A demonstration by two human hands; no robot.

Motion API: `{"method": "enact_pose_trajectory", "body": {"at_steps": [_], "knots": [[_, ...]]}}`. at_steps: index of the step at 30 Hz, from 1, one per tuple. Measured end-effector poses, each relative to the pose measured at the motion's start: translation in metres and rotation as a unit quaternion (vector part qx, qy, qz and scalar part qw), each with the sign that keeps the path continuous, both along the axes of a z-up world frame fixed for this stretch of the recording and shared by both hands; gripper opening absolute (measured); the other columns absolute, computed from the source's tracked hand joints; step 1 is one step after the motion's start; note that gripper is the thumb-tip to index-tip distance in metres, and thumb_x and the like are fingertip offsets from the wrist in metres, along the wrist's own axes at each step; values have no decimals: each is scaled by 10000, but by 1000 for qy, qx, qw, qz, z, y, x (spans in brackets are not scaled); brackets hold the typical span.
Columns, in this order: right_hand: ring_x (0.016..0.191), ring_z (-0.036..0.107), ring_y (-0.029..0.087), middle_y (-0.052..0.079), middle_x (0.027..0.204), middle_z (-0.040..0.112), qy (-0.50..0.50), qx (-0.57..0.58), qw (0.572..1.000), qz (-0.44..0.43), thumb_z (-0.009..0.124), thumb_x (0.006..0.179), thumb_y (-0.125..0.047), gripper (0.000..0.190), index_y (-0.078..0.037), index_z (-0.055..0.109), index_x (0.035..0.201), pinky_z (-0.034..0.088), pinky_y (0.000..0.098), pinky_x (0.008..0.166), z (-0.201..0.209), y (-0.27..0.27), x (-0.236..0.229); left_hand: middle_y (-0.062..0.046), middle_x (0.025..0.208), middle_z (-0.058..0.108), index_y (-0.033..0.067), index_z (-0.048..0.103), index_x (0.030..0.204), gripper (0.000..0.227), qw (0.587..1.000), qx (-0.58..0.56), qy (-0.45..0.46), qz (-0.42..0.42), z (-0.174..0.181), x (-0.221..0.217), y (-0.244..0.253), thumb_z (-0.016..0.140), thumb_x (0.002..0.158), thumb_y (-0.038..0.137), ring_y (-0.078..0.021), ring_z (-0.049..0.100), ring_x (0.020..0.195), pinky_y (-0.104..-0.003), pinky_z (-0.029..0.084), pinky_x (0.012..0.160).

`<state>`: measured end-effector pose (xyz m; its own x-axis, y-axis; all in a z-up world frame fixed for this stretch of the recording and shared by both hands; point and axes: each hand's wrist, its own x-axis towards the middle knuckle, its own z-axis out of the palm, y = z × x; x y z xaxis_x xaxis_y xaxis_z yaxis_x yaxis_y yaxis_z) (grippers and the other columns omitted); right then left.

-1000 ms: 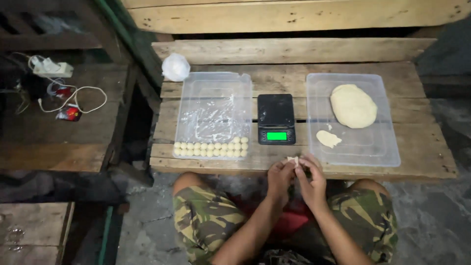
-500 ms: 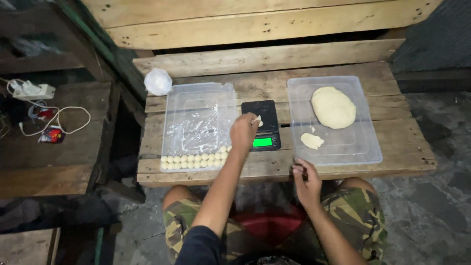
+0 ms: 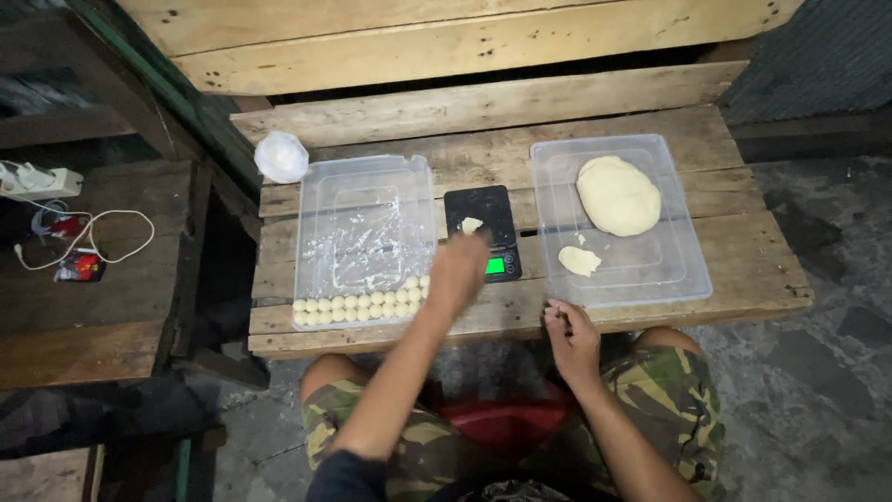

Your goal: The person portions dough from a large mass, weighs each piece on a digital scale, rolls it into a ball, and places it in a container. The process is repeated multiple times to create uniform dough balls.

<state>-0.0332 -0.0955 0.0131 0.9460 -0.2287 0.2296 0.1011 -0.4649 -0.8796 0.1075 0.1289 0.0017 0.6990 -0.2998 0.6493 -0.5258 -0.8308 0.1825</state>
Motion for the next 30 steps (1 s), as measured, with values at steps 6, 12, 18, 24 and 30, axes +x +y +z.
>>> {"method": "enact_pose_trajectory", "body": {"at_steps": [6, 12, 18, 24, 30], "knots": [[814, 694, 291, 143, 859, 668, 76, -3, 997, -14, 832, 882, -220, 251, -52, 744, 1047, 582, 361, 708, -10, 4, 9, -235, 987, 761, 43, 789, 1064, 222, 893, 91, 413, -156, 19, -158, 7, 627, 919, 92, -425, 721, 921, -537, 564, 822], [682, 649, 213, 74, 681, 624, 95, -12, 995, -11, 890, 843, -253, 244, -72, 731, 804, 554, 368, 650, -19, 11, 9, -178, 838, 767, 83, 811, 954, 245, 787, 170, 587, -79, -3, -173, 37, 611, 970, 222, -354, 771, 875, -475, 604, 712], [735, 715, 324, 154, 715, 701, 52, 6, 999, -12, 847, 889, -147, 139, -28, 790, 844, 575, 417, 733, 5, 12, 6, -231, 905, 759, 6, 794, 981, 222, 769, 70, 634, -43, -6, -147, 44, 646, 912, 157, -391, 757, 921, -468, 625, 713], [790, 708, 335, 192, 810, 726, 37, -11, 999, -30, 652, 1019, -103, 149, -37, 773, 962, 544, 466, 783, 11, -24, 13, -249, 984, 751, -20, 777, 1037, 305, 743, 44, 667, -27, -30, -153, 48, 652, 929, 237, -403, 746, 959, -505, 615, 738], [946, 692, 420, 225, 973, 731, -64, -194, 972, -114, 736, 1014, -109, 137, -9, 770, 1100, 545, 473, 855, 13, -80, 58, -191, 987, 776, 100, 767, 1072, 198, 883, 34, 442, -154, 5, -165, 4, 627, 935, 129, -400, 751, 900, -515, 609, 726]]}}
